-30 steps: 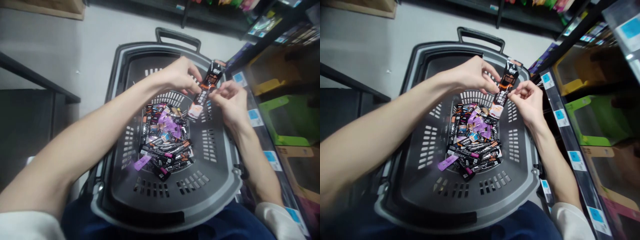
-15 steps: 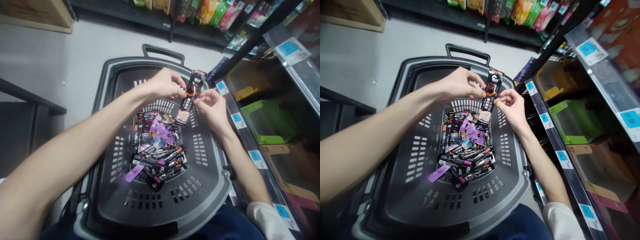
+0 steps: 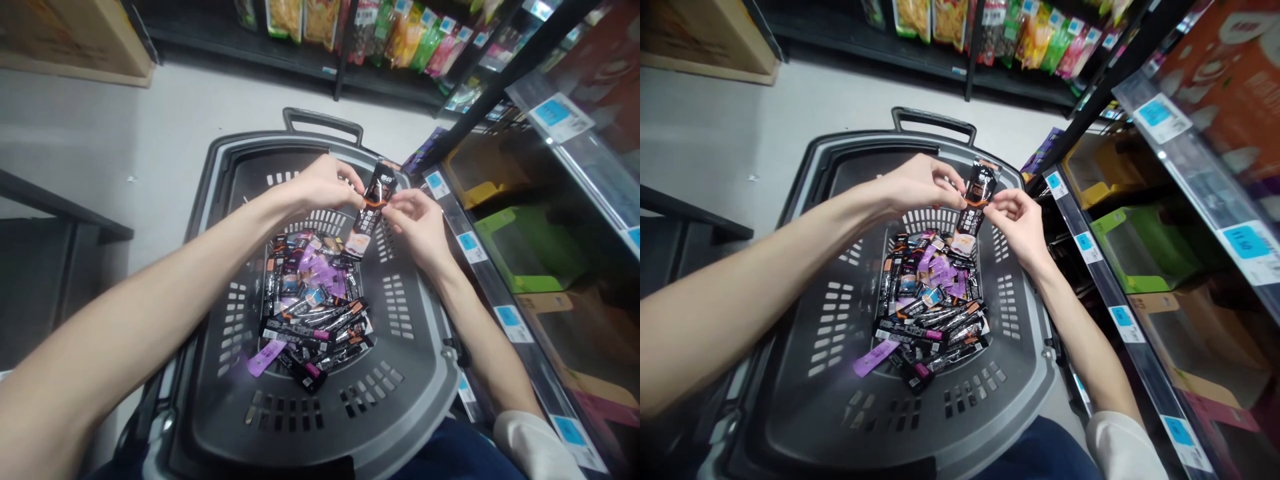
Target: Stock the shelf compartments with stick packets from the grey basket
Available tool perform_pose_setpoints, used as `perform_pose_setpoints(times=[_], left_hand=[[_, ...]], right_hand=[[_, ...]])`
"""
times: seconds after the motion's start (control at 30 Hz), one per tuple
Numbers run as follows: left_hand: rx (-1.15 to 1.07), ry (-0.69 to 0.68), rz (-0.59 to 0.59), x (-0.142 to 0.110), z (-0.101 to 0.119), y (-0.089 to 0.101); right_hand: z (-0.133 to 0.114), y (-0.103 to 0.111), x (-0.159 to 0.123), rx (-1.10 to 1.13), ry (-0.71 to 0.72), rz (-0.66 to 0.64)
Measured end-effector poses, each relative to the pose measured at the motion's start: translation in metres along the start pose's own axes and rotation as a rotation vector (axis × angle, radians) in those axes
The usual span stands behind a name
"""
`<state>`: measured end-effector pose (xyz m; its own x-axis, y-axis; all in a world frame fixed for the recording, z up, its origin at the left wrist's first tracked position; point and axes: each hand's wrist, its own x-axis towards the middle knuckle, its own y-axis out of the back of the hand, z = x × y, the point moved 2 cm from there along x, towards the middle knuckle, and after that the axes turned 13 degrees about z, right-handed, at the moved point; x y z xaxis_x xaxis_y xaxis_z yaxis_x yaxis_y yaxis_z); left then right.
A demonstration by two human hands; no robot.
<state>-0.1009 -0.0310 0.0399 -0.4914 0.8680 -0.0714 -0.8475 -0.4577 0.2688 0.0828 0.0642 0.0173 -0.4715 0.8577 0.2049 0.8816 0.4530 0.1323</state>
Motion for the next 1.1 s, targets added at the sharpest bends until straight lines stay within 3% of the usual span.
perform_pose_setpoints(times=[0.37,0.83,0.93,1.1], left_hand=[[0.005,-0.132,-0.018,0.003,-0.014,-0.003],[-0.143,-0.037,0.01,-0.003,0.004,-0.001],[-0.225,-0.061,0.036,-0.001,0.004,0.001],[-0.359,-0.104,0.061,-0.002,0.008,0.004]], right_hand=[[-0.002,-0.001,-0.002,0.017,-0.059,-0.017],[-0.005,-0.001,-0.002,-0.011,-0.079,-0.01],[-0.007,-0.004,-0.005,-0.015,-0.135,-0.085],[-0.021,-0.009,-0.014,0.111,-0.239,-0.326]])
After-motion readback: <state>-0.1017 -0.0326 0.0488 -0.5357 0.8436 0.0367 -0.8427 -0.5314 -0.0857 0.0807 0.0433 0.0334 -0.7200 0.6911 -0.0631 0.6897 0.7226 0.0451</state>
